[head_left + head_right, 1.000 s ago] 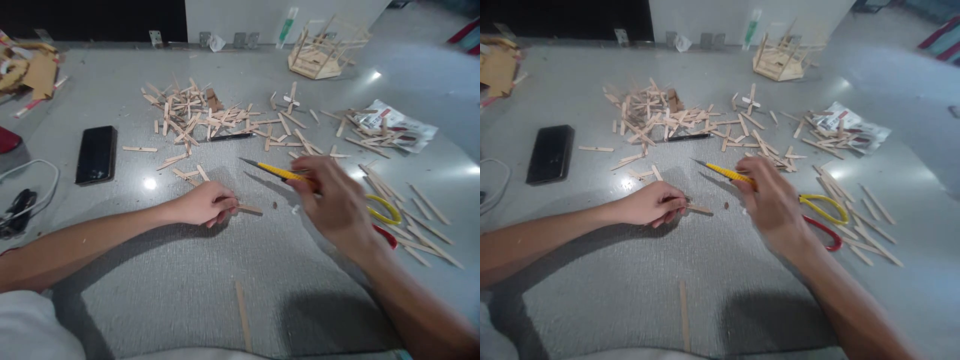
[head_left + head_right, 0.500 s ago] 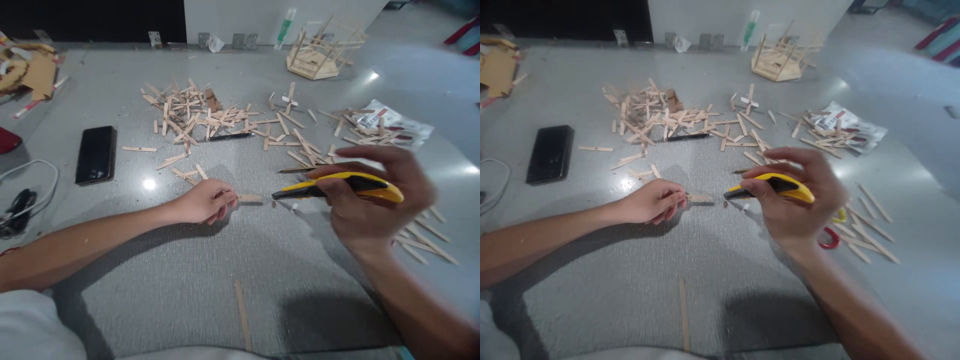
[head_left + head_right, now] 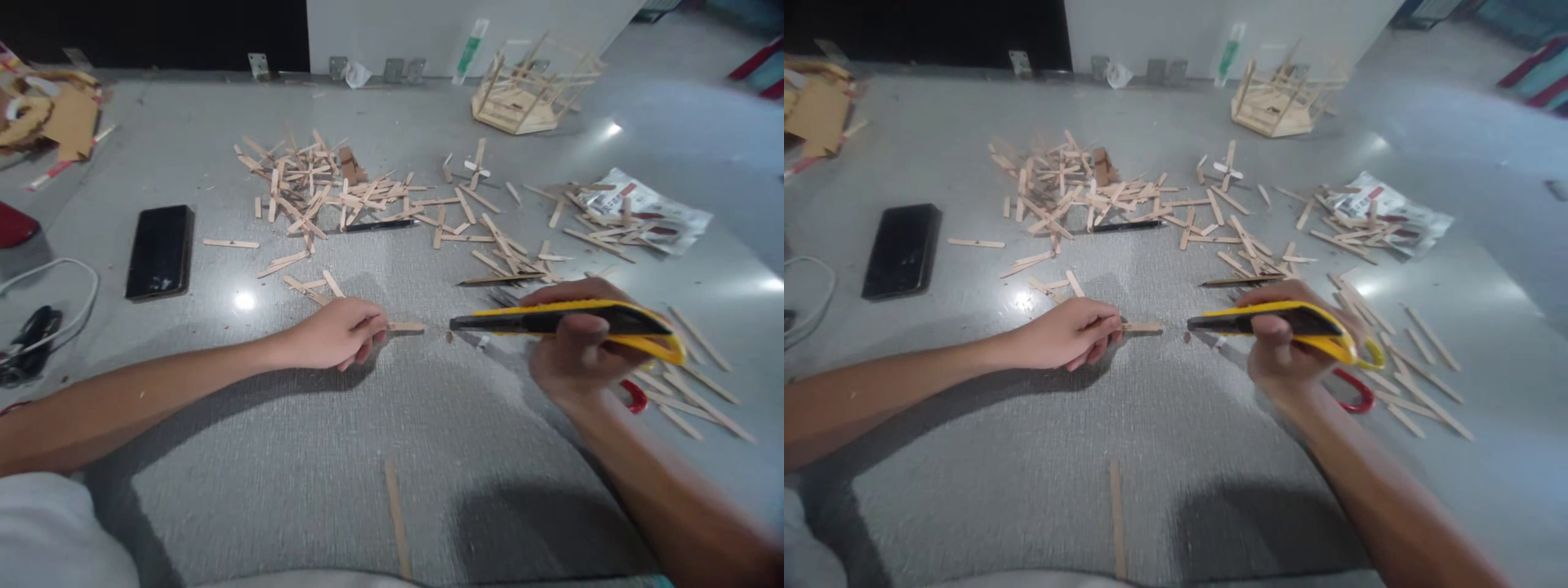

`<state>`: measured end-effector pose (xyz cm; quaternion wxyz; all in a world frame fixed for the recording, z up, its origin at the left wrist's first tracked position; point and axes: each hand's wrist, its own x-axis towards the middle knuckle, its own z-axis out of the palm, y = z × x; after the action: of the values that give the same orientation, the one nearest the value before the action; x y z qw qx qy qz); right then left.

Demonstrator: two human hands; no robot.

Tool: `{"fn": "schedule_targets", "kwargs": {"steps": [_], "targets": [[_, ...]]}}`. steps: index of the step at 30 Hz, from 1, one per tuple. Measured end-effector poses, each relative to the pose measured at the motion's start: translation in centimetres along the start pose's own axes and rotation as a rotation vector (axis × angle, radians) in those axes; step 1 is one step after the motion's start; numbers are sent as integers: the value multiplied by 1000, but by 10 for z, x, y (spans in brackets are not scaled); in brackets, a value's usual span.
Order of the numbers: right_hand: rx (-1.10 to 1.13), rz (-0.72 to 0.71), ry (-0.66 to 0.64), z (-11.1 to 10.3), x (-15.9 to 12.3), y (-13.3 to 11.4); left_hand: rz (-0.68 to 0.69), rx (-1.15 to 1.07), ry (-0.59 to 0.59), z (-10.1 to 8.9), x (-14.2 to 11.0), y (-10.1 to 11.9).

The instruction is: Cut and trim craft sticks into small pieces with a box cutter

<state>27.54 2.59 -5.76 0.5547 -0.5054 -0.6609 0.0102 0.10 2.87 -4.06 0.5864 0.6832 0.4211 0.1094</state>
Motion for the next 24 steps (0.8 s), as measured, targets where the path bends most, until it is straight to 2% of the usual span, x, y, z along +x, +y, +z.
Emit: {"fn": "schedule_targets", "kwargs": {"steps": [1, 3, 6, 8, 12, 13, 15, 18, 21, 24], "targets": [[84, -46, 61, 4, 0, 1, 3, 7, 2, 0, 0, 0], [135, -71, 35, 8, 2, 2, 1, 12, 8, 1, 0, 0], [25, 75, -310, 6, 10, 1, -11, 20, -1, 1, 0, 2], [7, 193, -483, 2, 11, -3, -10, 29, -15, 0, 0, 3], [211, 340, -577, -2, -4, -20, 42, 65, -18, 0, 0, 3], [229, 299, -583, -2, -10, -25, 62, 76, -19, 0, 1, 3], [173, 113, -614, -1, -21, -36, 95, 89, -23, 0, 1, 2], [75, -107, -555, 1, -33, -49, 136, 90, -33, -1, 1, 1], [35, -101, -563, 2, -36, -53, 157, 92, -42, -1, 2, 0], [88, -62, -558, 4, -36, -50, 176, 116, -37, -2, 2, 0]]}}
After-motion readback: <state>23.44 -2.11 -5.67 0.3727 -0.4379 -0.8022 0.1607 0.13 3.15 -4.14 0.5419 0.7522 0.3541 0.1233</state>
